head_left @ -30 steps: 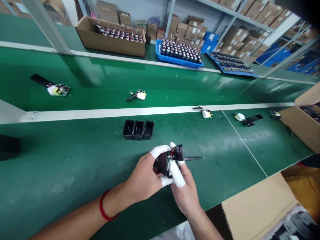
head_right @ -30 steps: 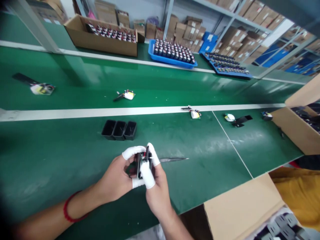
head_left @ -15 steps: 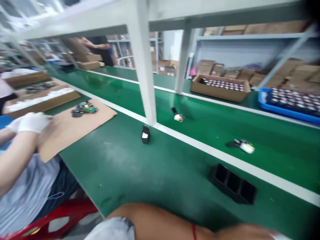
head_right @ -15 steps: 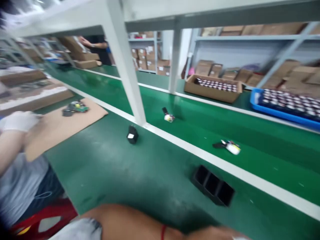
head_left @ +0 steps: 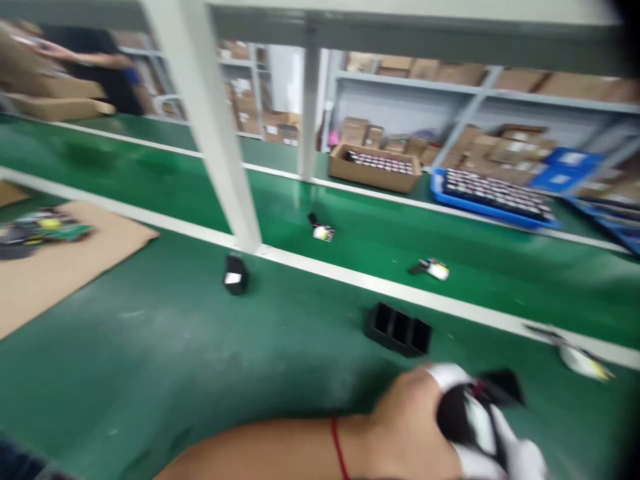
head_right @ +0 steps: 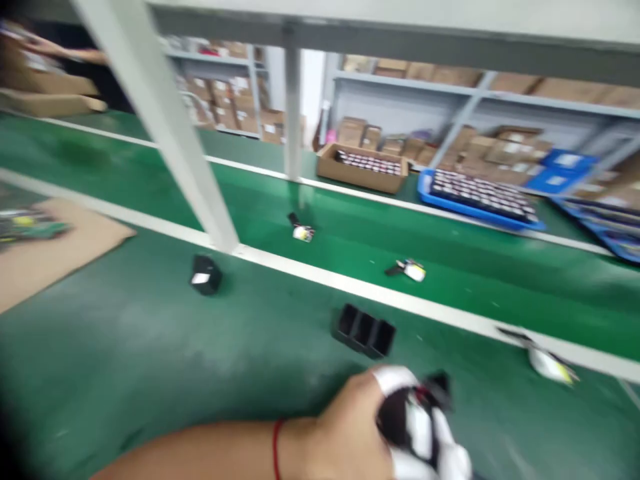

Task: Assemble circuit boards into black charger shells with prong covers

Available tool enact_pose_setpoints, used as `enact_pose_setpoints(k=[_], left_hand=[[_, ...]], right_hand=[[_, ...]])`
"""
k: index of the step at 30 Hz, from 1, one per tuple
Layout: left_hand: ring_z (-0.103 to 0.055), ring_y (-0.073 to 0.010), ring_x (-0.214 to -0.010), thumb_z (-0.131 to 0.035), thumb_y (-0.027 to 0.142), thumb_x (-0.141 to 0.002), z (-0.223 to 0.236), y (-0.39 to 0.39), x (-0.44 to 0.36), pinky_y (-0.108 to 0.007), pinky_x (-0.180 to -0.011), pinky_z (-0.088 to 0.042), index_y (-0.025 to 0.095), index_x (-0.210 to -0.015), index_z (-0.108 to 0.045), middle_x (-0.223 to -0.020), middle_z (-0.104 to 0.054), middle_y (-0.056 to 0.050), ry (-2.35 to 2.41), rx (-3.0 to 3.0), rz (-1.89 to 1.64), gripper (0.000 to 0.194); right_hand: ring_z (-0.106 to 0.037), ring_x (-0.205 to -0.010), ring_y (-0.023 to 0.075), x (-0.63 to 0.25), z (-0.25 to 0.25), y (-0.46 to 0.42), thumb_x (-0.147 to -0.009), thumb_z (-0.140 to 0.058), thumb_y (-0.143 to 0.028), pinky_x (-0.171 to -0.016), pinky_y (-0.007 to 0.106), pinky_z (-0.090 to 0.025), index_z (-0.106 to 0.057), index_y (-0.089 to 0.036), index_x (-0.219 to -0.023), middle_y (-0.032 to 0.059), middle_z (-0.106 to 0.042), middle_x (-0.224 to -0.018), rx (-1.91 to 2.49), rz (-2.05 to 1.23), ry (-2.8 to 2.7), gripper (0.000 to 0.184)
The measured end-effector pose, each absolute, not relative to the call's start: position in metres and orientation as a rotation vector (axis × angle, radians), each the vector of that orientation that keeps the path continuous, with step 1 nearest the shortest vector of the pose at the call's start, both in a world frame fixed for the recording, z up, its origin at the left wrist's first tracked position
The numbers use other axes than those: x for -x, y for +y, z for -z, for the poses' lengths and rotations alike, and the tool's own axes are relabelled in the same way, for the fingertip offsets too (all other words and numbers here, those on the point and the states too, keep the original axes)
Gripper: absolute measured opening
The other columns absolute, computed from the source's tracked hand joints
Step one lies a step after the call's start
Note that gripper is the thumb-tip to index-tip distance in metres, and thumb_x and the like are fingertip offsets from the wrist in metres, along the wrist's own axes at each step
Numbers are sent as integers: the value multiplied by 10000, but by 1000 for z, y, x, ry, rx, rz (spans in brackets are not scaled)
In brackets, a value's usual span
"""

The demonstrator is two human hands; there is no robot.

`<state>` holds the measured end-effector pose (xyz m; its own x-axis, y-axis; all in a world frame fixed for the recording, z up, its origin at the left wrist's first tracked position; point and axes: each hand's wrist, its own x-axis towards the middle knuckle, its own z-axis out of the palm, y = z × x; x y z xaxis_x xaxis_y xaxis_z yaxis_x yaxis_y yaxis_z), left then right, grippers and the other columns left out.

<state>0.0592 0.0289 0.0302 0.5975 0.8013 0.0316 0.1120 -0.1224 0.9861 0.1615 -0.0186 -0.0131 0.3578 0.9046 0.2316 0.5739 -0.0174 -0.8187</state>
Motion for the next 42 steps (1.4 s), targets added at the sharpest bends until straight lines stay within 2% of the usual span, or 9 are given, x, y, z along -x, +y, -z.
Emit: enact_pose_setpoints(k=[3,6,11,16,20,28,33,39,42], left_hand=[[-689,-287,-1001,-879,288,-596,-25,28,-65,-409,-940,-555,167,-1250,-611,-1136,-716,-96,903,-1471,-791,718],[-656,-290,-1103,-844,225,-640,-23,26,-68,-426,-1023,-517,151,-1302,-580,-1262,-664,-126,923,-1509,-802,716],[-588,-315,-1217,-579,53,-764,-28,13,-66,-495,-1067,-481,99,-1328,-556,-1331,-622,-174,882,-1973,-800,567],[-647,-290,-1041,-660,192,-815,-47,7,-61,-451,-916,-582,71,-1433,-411,-1212,-640,-190,818,-2193,-756,678],[-658,-207,-804,-762,242,-775,-56,5,-69,-347,-787,-612,68,-1302,-517,-945,-656,-97,827,-2141,-863,607],[-673,-226,-905,-755,136,-731,-58,-6,-86,-345,-893,-596,71,-1263,-563,-1090,-657,-125,816,-2190,-923,569],[-653,-234,-1007,-696,131,-806,-59,-8,-90,-325,-955,-566,81,-1250,-552,-1098,-665,-124,665,-2205,-1051,469],[-662,-221,-1004,-692,172,-831,-51,-9,-89,-290,-840,-593,149,-1331,-446,-1167,-619,-130,617,-2150,-1098,558],[-657,-207,-959,-691,143,-814,-51,-9,-90,-275,-788,-584,180,-1350,-411,-1140,-611,-111,561,-2141,-1157,606]], right_hand=[[-713,-1024,297,-188,9,-64,-995,-446,-447,-743,355,-611,-477,-292,-1456,66,-720,-1191,1790,-285,-1220,488],[-690,-1113,268,-188,7,-85,-982,-511,-356,-856,329,-598,-432,-290,-1488,81,-653,-1320,1750,-121,-1366,517],[-663,-1147,222,-176,12,-81,-952,-597,-257,-929,279,-561,-481,-286,-1461,104,-657,-1303,1603,121,-1392,523],[-720,-814,205,-181,5,-85,-940,-614,-342,-738,296,-592,-663,-234,-1291,75,-763,-939,1442,-472,-798,371],[-603,-539,125,-192,-16,-82,-869,-709,-419,-549,240,-524,-683,-235,-1218,-8,-673,-653,1057,-988,-275,395],[-724,-876,173,-189,-28,-81,-675,-870,-416,-720,239,-588,-751,-235,-1041,42,-771,-1015,1046,-978,56,425],[-701,-985,198,-192,-26,-84,-734,-815,-453,-805,303,-589,-738,-229,-1070,58,-753,-1089,1036,-1036,84,411],[-708,-836,179,-201,-30,-82,-679,-861,-461,-852,344,-586,-738,-245,-973,17,-767,-942,1059,-1034,-51,385],[-700,-730,168,-200,-29,-85,-740,-816,-456,-821,360,-594,-738,-253,-946,13,-770,-887,1067,-1021,-120,300]])
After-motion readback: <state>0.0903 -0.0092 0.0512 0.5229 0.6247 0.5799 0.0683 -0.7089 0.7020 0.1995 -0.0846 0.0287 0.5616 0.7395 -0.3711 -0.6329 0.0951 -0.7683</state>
